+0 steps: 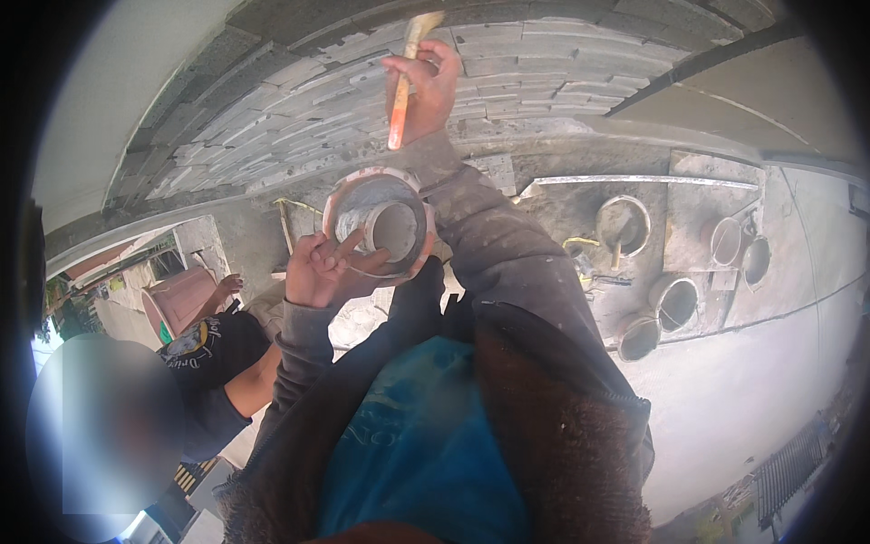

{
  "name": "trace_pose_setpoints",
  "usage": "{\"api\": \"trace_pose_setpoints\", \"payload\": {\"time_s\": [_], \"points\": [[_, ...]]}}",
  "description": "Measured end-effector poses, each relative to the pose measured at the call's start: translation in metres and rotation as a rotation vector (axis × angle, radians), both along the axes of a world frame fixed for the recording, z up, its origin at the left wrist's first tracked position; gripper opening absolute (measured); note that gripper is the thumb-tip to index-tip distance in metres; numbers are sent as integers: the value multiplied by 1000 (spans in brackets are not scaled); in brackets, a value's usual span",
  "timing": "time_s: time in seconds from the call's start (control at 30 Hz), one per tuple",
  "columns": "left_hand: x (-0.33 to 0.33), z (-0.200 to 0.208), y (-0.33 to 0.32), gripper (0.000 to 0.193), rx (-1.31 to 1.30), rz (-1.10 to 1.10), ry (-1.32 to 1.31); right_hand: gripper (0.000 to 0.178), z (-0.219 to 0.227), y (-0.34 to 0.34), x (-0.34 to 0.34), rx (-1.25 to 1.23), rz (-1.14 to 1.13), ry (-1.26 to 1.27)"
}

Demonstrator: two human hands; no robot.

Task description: The person uses a brush to apply a liquid grout or sealant between stone tiles on a curved wall, repeatedly dipping the brush into a bucket held in the other hand. Another worker is visible nearby also applying material to the wall.

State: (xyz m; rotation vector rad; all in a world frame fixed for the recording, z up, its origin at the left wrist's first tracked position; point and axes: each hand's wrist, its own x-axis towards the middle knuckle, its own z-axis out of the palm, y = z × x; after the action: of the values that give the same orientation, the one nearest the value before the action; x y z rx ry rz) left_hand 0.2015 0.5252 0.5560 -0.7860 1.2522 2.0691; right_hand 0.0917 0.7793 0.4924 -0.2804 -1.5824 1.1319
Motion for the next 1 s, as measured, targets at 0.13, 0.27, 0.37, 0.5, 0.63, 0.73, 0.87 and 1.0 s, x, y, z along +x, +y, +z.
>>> {"api": "trace_pose_setpoints", "payload": {"time_s": [0.13,0.27,0.37,0.5,0.63,0.73,0.87,1.0], "points": [[-4,-2,-18,7,11,-13,-4,23,-16,-35,-11,60,409,45],[-4,1,-33,6,-10,-12,13,18,0,14,13,-8,-188,-72],[-13,-4,-41,6,3,-21,29,20,-5,-6,-7,76,-262,-4],[-17,-13,-59,9,72,-25,26,26,21,-56,13,91,520,-274],[-17,-7,-63,10,58,-41,15,29,21,-59,60,-195,772,-647],[-19,-7,-65,12,47,-69,20,23,17,-73,75,120,786,-675],[-18,-1,-70,15,55,-100,37,20,11,-81,82,235,730,-687],[-18,9,-69,19,32,-142,57,19,19,-94,93,-69,730,-721]]}}
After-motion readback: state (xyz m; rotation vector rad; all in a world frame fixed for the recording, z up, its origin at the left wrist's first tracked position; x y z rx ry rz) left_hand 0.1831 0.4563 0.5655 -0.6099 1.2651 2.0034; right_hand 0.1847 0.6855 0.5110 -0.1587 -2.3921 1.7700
